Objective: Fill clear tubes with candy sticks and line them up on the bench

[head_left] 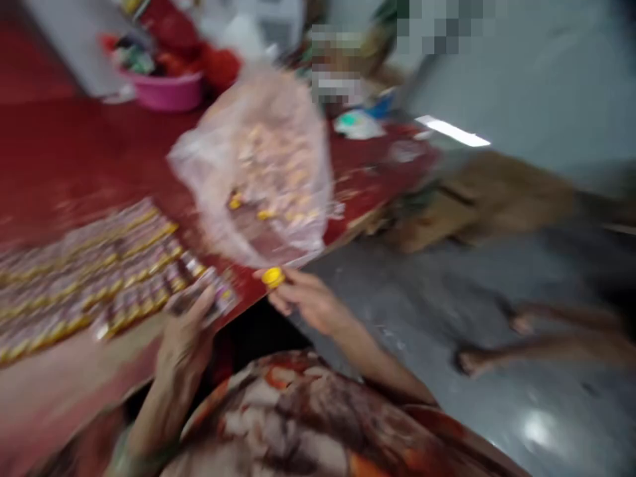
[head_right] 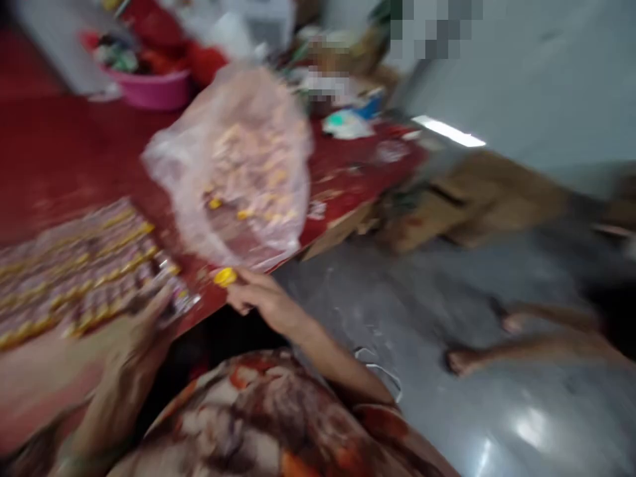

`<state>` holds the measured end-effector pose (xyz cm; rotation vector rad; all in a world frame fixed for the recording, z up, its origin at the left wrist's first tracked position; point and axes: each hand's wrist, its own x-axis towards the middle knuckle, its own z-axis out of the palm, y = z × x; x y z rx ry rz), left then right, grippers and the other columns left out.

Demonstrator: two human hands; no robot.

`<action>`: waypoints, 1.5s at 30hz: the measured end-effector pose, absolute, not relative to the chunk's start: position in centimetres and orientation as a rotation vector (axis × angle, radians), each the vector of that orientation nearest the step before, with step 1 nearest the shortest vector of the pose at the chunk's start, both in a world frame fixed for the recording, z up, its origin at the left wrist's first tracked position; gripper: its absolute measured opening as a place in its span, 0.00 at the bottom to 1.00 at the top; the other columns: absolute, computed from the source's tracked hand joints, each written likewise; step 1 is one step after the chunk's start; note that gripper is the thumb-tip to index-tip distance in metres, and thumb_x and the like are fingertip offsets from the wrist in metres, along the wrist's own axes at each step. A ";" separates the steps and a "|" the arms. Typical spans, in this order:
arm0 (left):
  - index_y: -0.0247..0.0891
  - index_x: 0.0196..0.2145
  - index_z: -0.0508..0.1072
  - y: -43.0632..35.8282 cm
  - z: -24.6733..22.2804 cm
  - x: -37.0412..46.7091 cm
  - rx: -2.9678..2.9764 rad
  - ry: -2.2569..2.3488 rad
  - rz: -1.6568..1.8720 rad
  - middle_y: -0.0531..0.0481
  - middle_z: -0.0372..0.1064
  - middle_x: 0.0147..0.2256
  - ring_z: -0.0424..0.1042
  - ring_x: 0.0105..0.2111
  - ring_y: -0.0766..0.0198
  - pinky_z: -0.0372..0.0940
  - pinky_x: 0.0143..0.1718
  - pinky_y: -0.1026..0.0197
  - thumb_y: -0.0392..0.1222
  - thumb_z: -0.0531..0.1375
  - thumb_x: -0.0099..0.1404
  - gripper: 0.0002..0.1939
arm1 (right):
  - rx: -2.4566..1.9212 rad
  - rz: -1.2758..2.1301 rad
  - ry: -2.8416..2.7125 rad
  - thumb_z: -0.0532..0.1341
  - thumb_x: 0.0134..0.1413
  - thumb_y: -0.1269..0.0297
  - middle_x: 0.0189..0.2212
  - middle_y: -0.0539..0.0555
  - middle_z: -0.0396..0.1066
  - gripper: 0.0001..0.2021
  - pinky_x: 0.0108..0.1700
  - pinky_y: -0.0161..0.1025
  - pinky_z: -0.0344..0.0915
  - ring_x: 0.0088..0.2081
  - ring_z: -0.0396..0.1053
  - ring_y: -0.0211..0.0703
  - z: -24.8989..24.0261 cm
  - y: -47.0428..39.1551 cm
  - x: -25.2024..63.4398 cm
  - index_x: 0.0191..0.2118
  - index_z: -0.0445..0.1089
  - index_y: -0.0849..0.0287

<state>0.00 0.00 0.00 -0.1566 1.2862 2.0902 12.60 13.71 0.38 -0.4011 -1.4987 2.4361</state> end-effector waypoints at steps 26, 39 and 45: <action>0.36 0.37 0.76 -9.9 -4.4 -3.6 -0.507 1.218 2.494 0.49 0.76 0.36 0.75 0.33 0.63 0.69 0.40 0.60 0.41 0.71 0.47 0.18 | -0.589 2.557 -1.855 0.68 0.43 0.61 0.22 0.48 0.65 0.14 0.18 0.28 0.53 0.19 0.58 0.30 -4.1 3.9 1.8 0.37 0.73 0.59; 0.34 0.29 0.76 -10.9 -4.5 -3.6 -0.414 1.268 2.379 0.51 0.75 0.28 0.72 0.26 0.66 0.68 0.32 0.63 0.40 0.72 0.46 0.13 | -0.394 2.375 -2.095 0.67 0.46 0.60 0.21 0.48 0.66 0.09 0.21 0.31 0.56 0.20 0.60 0.33 -4.3 4.9 0.7 0.32 0.73 0.59; 0.35 0.31 0.76 -10.0 -4.5 -3.5 -0.521 1.201 2.425 0.52 0.74 0.29 0.72 0.26 0.66 0.68 0.32 0.63 0.42 0.73 0.44 0.17 | -0.090 2.246 -1.972 0.63 0.50 0.65 0.35 0.54 0.67 0.06 0.26 0.35 0.60 0.30 0.65 0.38 -3.9 6.3 3.0 0.36 0.70 0.58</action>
